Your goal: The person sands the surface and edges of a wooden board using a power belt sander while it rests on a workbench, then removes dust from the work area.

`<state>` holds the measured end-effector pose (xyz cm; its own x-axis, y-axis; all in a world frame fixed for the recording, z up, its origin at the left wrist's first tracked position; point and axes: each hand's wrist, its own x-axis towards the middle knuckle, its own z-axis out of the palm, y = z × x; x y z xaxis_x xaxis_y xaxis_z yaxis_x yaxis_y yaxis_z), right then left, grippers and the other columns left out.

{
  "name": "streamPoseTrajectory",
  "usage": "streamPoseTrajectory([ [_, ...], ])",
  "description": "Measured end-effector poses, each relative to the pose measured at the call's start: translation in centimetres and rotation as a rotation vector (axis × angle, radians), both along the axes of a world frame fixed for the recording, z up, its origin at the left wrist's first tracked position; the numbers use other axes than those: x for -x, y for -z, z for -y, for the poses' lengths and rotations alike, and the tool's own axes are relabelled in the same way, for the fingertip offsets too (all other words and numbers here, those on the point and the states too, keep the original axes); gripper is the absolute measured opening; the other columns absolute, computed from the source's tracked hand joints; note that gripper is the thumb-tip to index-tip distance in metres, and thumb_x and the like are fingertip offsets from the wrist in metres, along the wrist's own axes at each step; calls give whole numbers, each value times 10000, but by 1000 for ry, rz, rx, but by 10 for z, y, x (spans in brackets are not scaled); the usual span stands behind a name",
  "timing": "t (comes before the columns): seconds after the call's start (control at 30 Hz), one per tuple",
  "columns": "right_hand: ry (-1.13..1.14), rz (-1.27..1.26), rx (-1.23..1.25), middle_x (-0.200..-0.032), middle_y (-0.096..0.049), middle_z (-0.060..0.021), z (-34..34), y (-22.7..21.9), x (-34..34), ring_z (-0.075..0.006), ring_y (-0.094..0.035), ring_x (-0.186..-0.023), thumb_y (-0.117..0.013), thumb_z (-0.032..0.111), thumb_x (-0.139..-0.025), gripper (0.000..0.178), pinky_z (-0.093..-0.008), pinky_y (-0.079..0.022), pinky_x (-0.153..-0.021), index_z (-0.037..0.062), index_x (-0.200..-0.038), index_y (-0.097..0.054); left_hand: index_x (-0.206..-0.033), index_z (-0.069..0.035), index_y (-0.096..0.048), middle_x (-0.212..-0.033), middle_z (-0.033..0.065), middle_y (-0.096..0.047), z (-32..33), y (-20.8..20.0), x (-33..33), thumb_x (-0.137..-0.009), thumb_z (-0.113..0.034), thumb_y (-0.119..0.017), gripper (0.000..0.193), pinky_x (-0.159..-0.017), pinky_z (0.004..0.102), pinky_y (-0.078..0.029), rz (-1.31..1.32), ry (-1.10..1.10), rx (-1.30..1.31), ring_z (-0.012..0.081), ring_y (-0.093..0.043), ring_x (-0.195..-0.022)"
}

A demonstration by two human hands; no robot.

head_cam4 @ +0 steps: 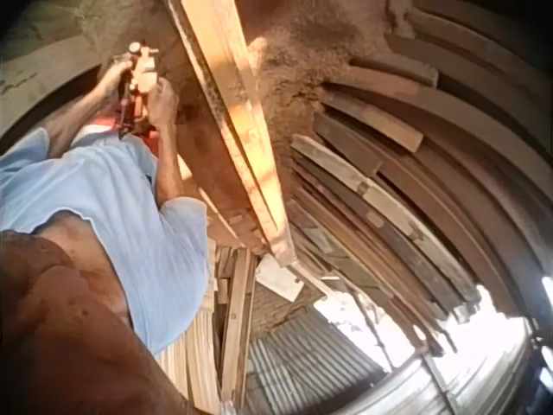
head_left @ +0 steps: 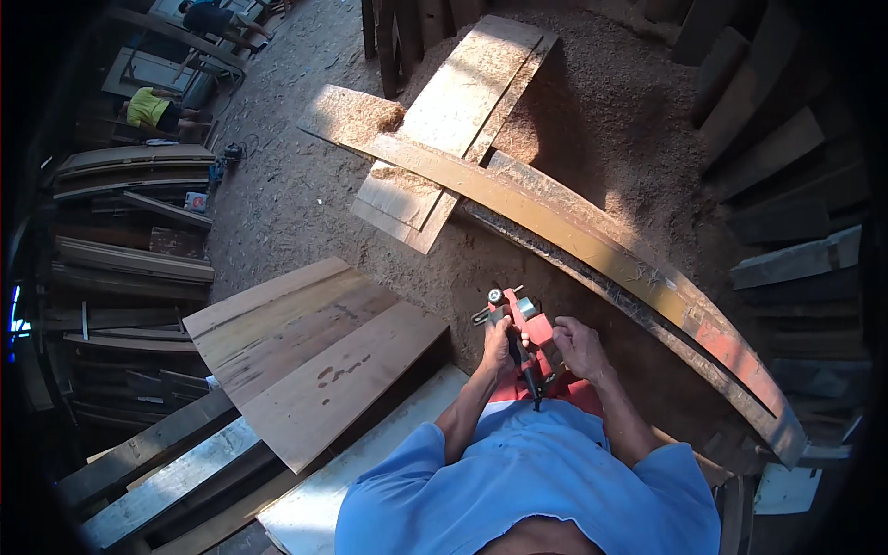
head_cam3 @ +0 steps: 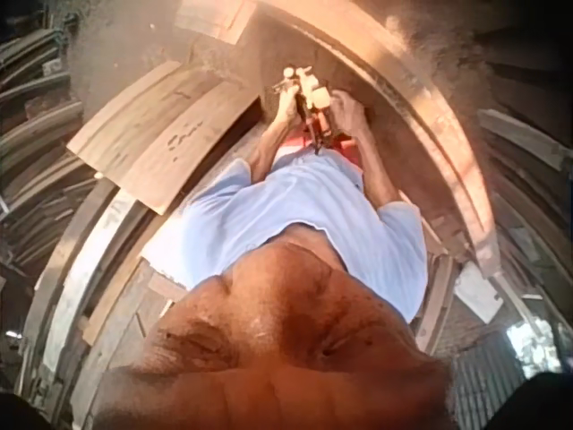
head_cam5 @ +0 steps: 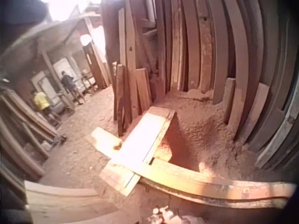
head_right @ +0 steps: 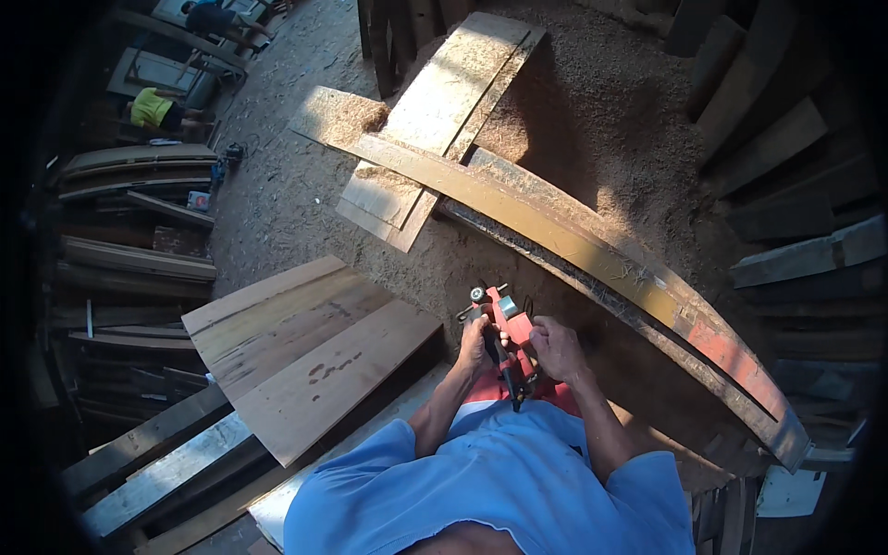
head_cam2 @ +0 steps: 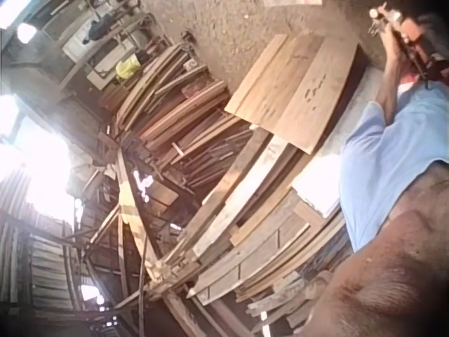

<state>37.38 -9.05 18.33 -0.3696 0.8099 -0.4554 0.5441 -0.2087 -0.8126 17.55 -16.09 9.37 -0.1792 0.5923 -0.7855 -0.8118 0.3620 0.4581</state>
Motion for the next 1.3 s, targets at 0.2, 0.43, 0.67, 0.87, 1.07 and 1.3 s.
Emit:
streamPoseTrajectory([
  [0.2,-131,22,-46,-1120,-707,-297,20,54,96,-470,-675,-1133,-590,342,-1006,545,-528,-523,-989,-85,-1341,-538,-1307,-106,-571,-1188,77,-645,9,3,-12,-1105,-529,-362,513,-969,396,-533,83,-28,-263,233,-639,-1108],
  [0.43,-234,-80,316,-1213,-701,-290,-2,65,126,-354,-699,-1142,-561,293,-1029,678,-435,-538,-969,48,-1620,-340,-1533,-142,-402,-1437,80,-533,24,-18,3,-1099,-596,-345,631,-1055,402,-466,179,-59,-283,208,-561,-1258],
  [0.67,-486,34,252,-1294,-623,-289,-2,51,189,-386,-613,-1256,-659,358,-976,668,-444,-467,-1072,-49,-1445,-414,-1655,-145,-240,-1564,130,-473,82,-66,81,-1114,-544,-366,684,-1099,405,-430,147,54,-375,213,-563,-1291],
  [0.87,-432,9,141,-1317,-615,-320,-1,62,220,-433,-611,-1253,-666,398,-962,648,-479,-476,-1046,-4,-1432,-472,-1270,27,-587,-853,143,-717,154,-60,139,-1124,-399,-408,485,-598,312,-550,-274,253,9,183,-655,-619],
  [1.07,-429,-151,75,-1277,-637,-289,-3,40,225,-423,-627,-1229,-688,403,-936,651,-480,-483,-1033,-17,-1391,-489,-1270,-3,-604,-955,126,-682,187,-34,137,-1075,-379,-485,441,-699,325,-536,-312,243,355,168,-620,-728],
  [1.3,-497,-57,12,-1336,-621,-315,-15,44,194,-449,-608,-1275,-752,392,-842,802,-496,-472,-1076,-28,-1456,-451,-1327,51,-593,-1120,215,-699,164,-15,127,-1003,-331,-629,502,-968,485,-511,-887,493,283,368,-663,-1070],
])
